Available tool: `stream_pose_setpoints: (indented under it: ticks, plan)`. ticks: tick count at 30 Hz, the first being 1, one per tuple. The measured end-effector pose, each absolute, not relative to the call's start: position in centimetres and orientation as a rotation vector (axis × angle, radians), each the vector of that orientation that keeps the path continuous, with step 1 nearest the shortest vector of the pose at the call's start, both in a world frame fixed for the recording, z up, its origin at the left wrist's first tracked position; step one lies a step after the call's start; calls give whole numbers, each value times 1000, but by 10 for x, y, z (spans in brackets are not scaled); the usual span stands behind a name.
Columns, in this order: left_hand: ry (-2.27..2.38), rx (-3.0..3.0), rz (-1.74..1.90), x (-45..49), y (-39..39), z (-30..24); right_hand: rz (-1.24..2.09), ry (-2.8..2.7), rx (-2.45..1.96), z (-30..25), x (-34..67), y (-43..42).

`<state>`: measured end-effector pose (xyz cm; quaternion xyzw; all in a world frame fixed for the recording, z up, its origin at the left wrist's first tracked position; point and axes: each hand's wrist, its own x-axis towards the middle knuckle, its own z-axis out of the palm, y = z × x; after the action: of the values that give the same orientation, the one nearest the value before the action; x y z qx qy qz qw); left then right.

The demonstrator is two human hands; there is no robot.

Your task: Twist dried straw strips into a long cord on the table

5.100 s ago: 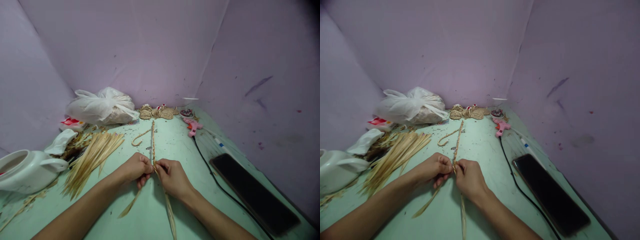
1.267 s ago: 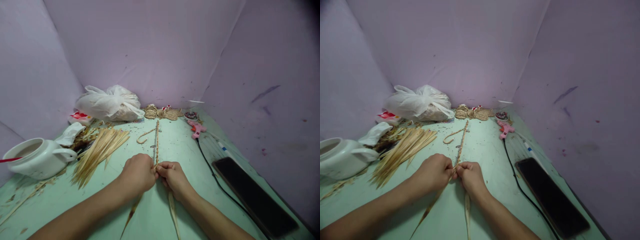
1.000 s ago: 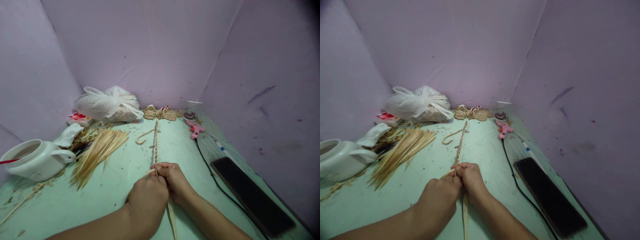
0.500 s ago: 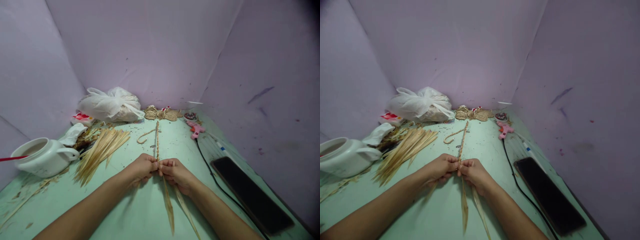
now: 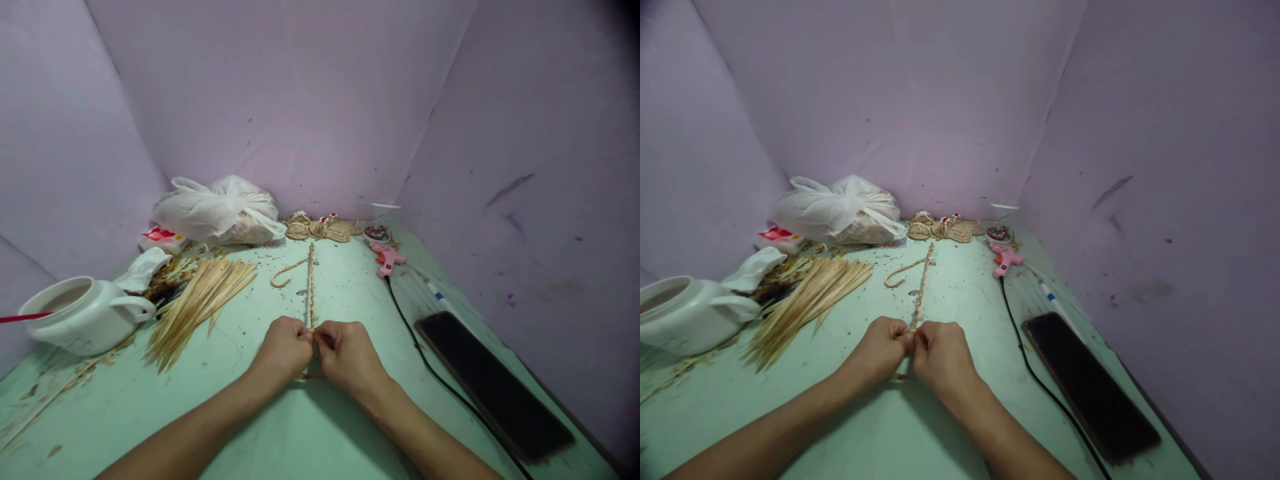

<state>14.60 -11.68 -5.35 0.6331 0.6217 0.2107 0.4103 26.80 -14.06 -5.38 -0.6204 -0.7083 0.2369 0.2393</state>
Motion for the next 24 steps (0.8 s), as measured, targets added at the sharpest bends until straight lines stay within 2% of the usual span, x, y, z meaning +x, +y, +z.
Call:
stream_pose_setpoints:
  ticks: [4, 8, 13, 18, 20, 24]
  plan:
    - [1515, 1583, 577, 147, -121, -61, 358, -2107, -1846, -42, 265, -149]
    - [1509, 1448, 600, 150, -122, -64, 249, -2236, -1982, -35, 259, -162]
    - [1364, 1281, 606, 146, -121, -63, 80, -2408, -1775, -49, 250, -173]
    - [1342, 1426, 620, 143, -122, -60, -130, -2431, -1569, -71, 244, -176]
    - [1377, 1479, 609, 142, -122, -61, -43, -2438, -1506, -68, 243, -178]
    - [1381, 1463, 555, 138, -121, -59, 479, -2219, -1419, -41, 256, -173]
